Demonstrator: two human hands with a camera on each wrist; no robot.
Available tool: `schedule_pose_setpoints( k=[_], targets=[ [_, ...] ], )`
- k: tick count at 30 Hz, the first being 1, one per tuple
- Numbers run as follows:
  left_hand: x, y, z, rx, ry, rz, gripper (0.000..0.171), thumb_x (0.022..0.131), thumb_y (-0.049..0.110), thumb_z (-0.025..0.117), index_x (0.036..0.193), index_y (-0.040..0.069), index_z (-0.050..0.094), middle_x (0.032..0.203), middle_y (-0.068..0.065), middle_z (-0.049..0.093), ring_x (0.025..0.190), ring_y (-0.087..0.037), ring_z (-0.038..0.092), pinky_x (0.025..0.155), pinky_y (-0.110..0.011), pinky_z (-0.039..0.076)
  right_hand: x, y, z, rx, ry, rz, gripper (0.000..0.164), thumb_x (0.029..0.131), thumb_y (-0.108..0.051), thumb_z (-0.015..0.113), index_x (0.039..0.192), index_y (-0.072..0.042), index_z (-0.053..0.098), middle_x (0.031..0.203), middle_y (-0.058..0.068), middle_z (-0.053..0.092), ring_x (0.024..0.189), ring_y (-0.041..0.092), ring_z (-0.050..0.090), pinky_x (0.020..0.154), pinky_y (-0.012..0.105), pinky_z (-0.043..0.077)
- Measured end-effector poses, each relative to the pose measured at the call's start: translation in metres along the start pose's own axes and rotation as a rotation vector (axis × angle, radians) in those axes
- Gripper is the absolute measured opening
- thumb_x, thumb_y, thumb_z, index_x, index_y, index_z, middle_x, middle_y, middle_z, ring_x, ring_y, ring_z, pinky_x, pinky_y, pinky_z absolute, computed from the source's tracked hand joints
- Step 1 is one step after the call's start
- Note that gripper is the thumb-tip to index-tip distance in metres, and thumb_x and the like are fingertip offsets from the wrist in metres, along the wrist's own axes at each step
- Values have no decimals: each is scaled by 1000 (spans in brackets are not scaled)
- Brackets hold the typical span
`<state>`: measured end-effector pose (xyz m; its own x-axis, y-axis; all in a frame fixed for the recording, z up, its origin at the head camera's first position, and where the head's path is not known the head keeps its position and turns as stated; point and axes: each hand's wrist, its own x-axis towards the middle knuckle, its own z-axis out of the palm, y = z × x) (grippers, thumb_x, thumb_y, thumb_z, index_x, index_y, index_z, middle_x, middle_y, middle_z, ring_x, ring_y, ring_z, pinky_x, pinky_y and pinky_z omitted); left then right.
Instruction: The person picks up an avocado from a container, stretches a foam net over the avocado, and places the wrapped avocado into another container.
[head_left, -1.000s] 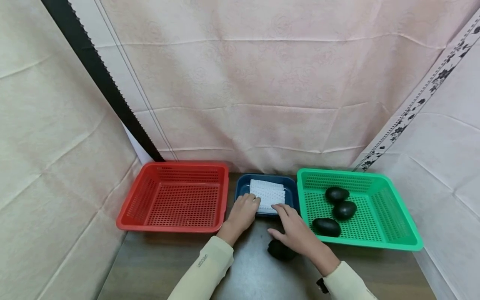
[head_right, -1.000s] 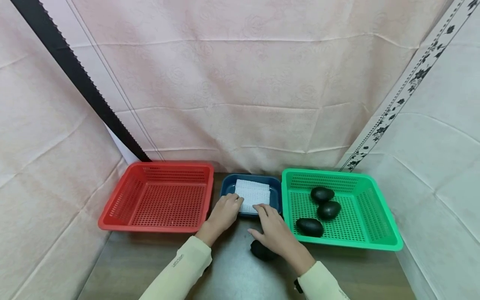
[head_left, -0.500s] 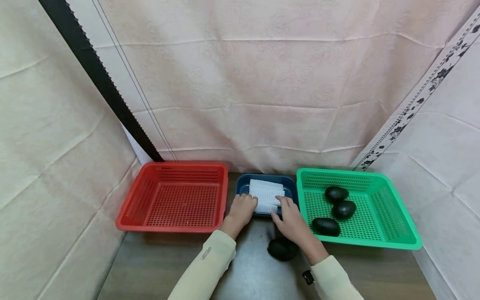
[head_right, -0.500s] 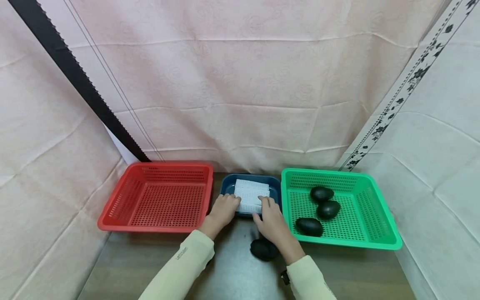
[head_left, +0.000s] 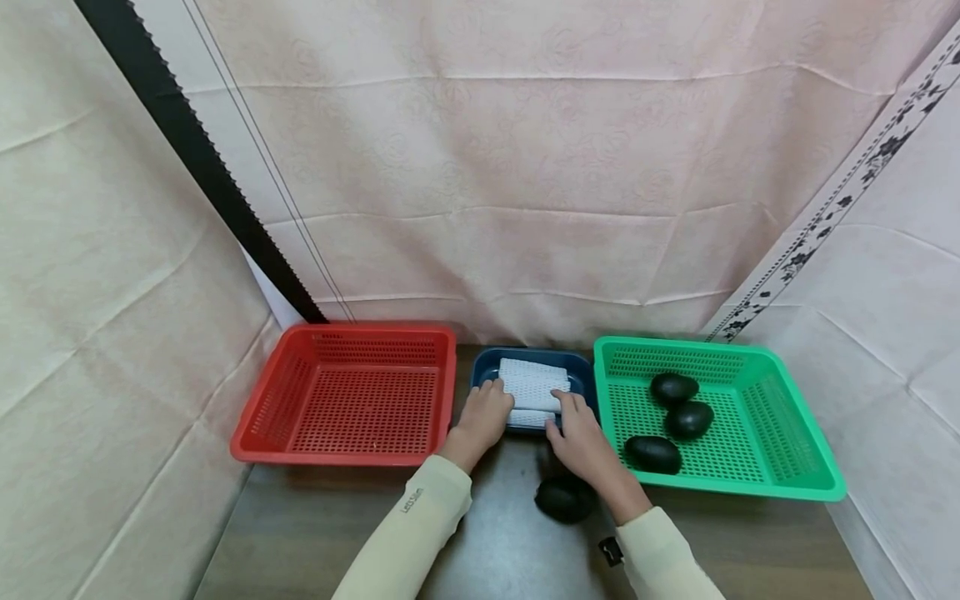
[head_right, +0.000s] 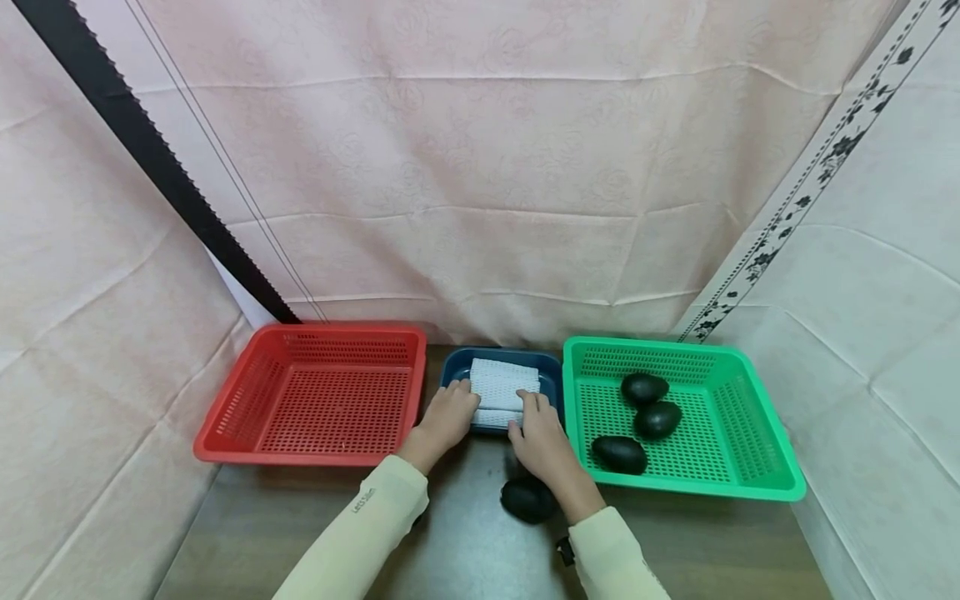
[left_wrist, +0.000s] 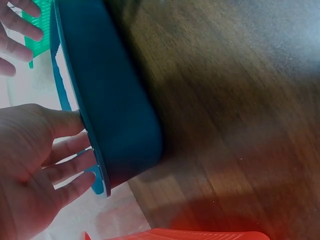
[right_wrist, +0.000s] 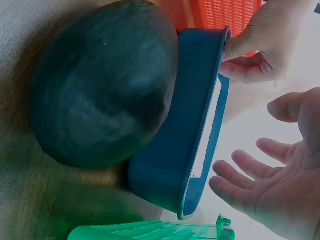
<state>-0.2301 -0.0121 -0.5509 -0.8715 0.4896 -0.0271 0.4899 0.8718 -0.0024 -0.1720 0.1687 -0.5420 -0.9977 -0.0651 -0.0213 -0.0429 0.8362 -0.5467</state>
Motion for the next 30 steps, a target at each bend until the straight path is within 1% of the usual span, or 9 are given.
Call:
schedule_pose_setpoints(
  k=[5, 8, 10, 14, 20, 25, 30],
  targets=[
    [1, -3, 2, -50, -7, 13, 20, 99, 17, 70, 116, 11, 76, 102, -8, 75, 86, -20, 67, 85, -35, 61, 1, -1, -1, -5, -11, 12, 56, 104, -24, 60, 153, -3, 41, 153, 23, 43, 140, 37, 46, 114, 57, 42],
    [2, -5, 3, -75, -9, 23, 20, 99, 16, 70, 118, 9, 75, 100, -8, 76, 81, -18, 69, 81, -33, 62, 2, -1, -1, -6, -13, 17, 56, 104, -24, 60, 152, -3, 41, 153, 23, 43, 140, 37, 47, 114, 58, 42],
    [1, -6, 3, -84, -10, 31, 23, 99, 16, 69, 122, 9, 73, 102, -9, 76, 83, -18, 70, 83, -33, 62, 2, -1, -2, -4, -14, 15, 57, 103, -24, 60, 152, -3, 41, 153, 23, 44, 140, 37, 47, 114, 58, 42],
    [0, -8, 1, -79, 11, 53, 30, 99, 16, 70, 128, 10, 71, 111, -11, 74, 93, -22, 71, 89, -37, 61, 3, -1, -3, 8, -18, 3, 57, 103, -24, 60, 152, -2, 40, 154, 24, 43, 141, 38, 46, 114, 58, 42],
    [-3, -10, -5, -83, 37, 60, 32, 97, 15, 72, 129, 9, 71, 118, -13, 69, 101, -24, 67, 92, -38, 60, 3, -3, -9, 44, -37, 7, 59, 103, -24, 61, 153, -2, 38, 156, 24, 41, 142, 37, 44, 115, 58, 41],
    [-7, -14, -10, -151, 47, 55, 36, 96, 13, 73, 131, 9, 68, 122, -14, 66, 106, -25, 65, 95, -39, 59, 3, -5, -17, 59, -36, -5, 60, 102, -22, 63, 153, -1, 38, 156, 24, 40, 143, 37, 44, 116, 57, 41],
    [-12, -16, -17, -206, 70, 52, 36, 95, 11, 74, 131, 10, 68, 123, -13, 64, 105, -24, 64, 96, -37, 58, 3, -7, -25, 74, -31, 1, 63, 101, -21, 65, 154, -2, 37, 157, 23, 39, 143, 38, 44, 116, 57, 40]
  ],
)
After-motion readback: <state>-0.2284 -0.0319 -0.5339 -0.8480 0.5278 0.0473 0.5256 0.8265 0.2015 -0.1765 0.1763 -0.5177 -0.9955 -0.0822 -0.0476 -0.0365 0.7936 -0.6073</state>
